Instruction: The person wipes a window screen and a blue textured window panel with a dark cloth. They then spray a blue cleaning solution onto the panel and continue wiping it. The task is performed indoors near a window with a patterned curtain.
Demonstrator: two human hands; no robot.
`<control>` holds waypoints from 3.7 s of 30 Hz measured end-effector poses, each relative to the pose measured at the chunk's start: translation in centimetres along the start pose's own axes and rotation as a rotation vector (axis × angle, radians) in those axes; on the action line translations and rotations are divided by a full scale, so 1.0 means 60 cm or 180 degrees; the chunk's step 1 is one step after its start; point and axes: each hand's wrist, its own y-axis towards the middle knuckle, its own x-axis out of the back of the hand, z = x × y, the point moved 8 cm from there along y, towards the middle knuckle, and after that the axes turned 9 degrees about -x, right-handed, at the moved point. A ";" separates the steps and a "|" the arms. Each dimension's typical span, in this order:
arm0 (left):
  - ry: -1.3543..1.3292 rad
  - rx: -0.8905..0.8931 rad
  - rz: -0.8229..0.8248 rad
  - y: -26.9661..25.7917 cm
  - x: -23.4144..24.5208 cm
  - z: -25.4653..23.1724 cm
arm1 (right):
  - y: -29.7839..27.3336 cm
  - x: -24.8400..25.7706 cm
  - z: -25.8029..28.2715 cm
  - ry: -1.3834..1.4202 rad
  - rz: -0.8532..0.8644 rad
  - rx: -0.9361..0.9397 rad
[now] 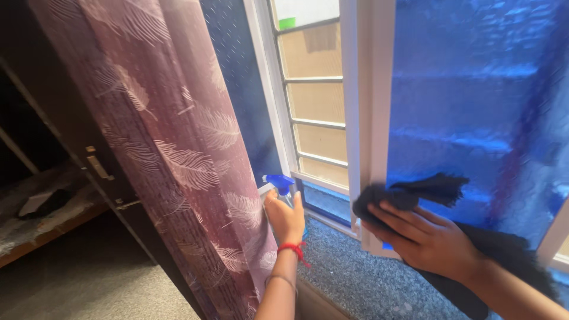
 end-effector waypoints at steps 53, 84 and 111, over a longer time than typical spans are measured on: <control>-0.1732 -0.0148 0.3015 -0.206 0.128 -0.668 | -0.239 0.098 -0.073 0.4009 -0.1081 -0.2455; -0.2725 0.0355 0.0933 0.172 0.000 -0.485 | -0.084 0.123 -0.250 0.3391 -0.0674 -0.3490; -0.0977 -0.0299 0.0200 -0.219 0.047 -0.413 | -0.419 0.087 -0.072 0.2876 0.0315 -0.3626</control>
